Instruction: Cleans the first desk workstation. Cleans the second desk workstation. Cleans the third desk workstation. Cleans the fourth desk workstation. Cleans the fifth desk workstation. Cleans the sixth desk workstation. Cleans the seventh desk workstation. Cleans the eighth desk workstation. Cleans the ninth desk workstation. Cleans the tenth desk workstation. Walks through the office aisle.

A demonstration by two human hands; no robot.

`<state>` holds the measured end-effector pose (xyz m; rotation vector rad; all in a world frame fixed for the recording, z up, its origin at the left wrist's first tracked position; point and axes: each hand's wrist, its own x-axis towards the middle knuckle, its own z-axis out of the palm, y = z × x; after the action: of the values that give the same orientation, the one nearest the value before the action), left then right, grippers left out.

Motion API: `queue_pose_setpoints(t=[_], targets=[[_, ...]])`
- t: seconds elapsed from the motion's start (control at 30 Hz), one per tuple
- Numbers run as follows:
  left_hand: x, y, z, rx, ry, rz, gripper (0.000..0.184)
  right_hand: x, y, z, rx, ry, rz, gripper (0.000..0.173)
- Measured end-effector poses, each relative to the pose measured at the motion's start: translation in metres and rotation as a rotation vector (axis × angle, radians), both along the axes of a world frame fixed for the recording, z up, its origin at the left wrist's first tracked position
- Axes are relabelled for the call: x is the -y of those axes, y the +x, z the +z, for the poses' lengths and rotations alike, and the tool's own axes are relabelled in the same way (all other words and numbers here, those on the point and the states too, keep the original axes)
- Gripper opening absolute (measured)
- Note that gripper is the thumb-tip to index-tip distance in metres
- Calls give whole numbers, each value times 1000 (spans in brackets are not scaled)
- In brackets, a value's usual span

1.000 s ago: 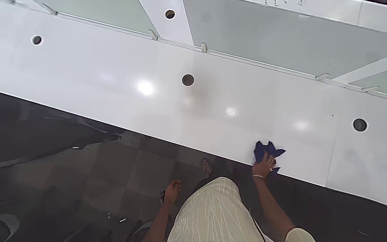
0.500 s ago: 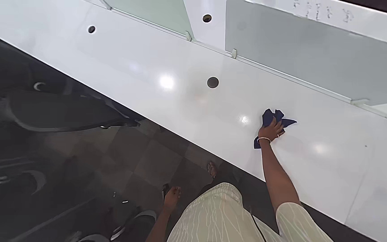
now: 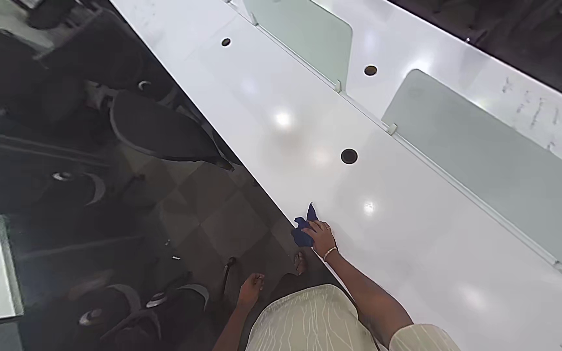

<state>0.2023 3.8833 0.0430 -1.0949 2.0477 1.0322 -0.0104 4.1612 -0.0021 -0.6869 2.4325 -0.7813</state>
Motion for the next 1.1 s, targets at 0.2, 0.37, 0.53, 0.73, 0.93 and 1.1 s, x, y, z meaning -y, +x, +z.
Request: queue_pose_setpoints(t=[0.2,0.37,0.53,0.73,0.93,1.1], targets=[[8,51,-18,74,-6,100,27,7,-34,38,276,-257,-43,52],[30,83,-24,55,-11,281,28,57,-35,77,593,-521,-203,64],[77,102,-48,3,-10,394,29,133,-30,112,761,-589,-236,66],[165,87,-63,-52,25,412,34,245,-18,144,753,-587,-180,62],[294,81,-46,-82,44,336,34,390,6,174,729,-605,-196,61],[392,72,-48,-205,80,579,32,510,10,197,740,-647,-123,62]])
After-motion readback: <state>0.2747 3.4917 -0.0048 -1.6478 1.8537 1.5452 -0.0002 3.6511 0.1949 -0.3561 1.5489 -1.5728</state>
